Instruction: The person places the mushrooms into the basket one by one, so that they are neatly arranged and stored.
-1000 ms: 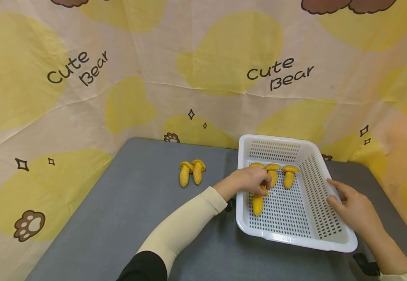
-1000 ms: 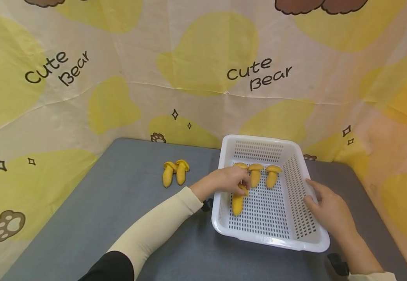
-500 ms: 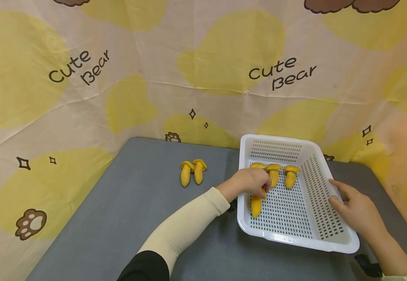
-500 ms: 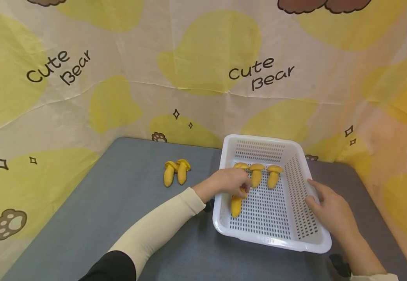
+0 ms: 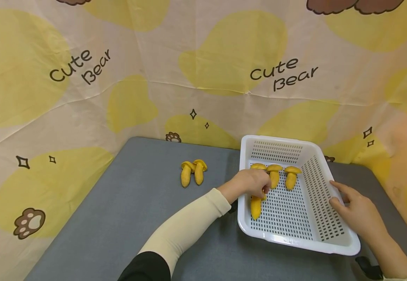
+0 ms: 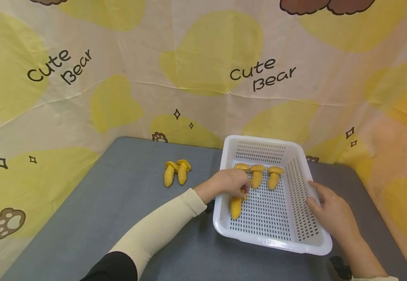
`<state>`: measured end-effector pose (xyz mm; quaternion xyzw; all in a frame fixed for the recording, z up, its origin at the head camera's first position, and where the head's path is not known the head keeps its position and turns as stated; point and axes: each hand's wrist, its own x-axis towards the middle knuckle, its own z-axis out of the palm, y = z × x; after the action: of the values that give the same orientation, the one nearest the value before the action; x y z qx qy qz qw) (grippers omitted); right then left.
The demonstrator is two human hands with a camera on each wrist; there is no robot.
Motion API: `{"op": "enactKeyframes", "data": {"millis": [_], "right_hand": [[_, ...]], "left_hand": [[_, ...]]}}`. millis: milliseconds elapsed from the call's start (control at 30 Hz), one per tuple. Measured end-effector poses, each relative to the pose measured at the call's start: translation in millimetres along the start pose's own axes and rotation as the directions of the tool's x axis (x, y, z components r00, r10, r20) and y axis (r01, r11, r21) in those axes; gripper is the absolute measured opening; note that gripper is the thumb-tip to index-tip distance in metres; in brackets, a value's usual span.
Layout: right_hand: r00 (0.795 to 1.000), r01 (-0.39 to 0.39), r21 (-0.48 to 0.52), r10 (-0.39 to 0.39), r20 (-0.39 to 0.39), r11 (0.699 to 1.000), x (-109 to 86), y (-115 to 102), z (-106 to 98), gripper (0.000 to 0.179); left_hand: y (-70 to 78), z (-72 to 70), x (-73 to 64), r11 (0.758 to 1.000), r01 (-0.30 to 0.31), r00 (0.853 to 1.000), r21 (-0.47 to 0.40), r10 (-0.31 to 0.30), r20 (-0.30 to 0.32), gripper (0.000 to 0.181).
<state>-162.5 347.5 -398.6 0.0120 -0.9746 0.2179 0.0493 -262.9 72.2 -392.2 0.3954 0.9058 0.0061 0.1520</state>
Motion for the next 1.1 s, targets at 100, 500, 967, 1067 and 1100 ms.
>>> {"op": "enactKeyframes", "data": {"millis": [100,500,967,1067,1100], "right_hand": [[1.000,-0.005,0.003,0.005,0.003,1.000,-0.7,0.1,0.6,0.055],[0.999,-0.022,0.016,0.022,0.027,1.000,-1.0,0.4,0.7,0.056],[0.999,-0.021,0.018,0.020,0.032,1.000,-0.8,0.2,-0.2,0.056],[0.999,-0.026,0.019,0.025,0.040,0.999,-0.7,-0.6,-0.7,0.056],[0.999,-0.028,0.020,0.027,0.043,0.999,-0.7,-0.9,-0.9,0.057]], "left_hand": [[0.4,0.3,0.3,1.000,0.011,1.000,0.008,-0.011,0.005,0.005],[2.7,-0.9,-1.6,1.000,0.008,0.999,0.012,-0.008,0.033,0.005],[2.0,-0.9,-1.9,1.000,-0.005,1.000,0.022,0.005,0.022,0.008],[1.0,0.0,-1.7,1.000,-0.008,1.000,0.018,0.008,0.005,0.009],[0.6,0.3,-1.7,1.000,-0.008,1.000,0.010,0.008,-0.001,0.010]]}}
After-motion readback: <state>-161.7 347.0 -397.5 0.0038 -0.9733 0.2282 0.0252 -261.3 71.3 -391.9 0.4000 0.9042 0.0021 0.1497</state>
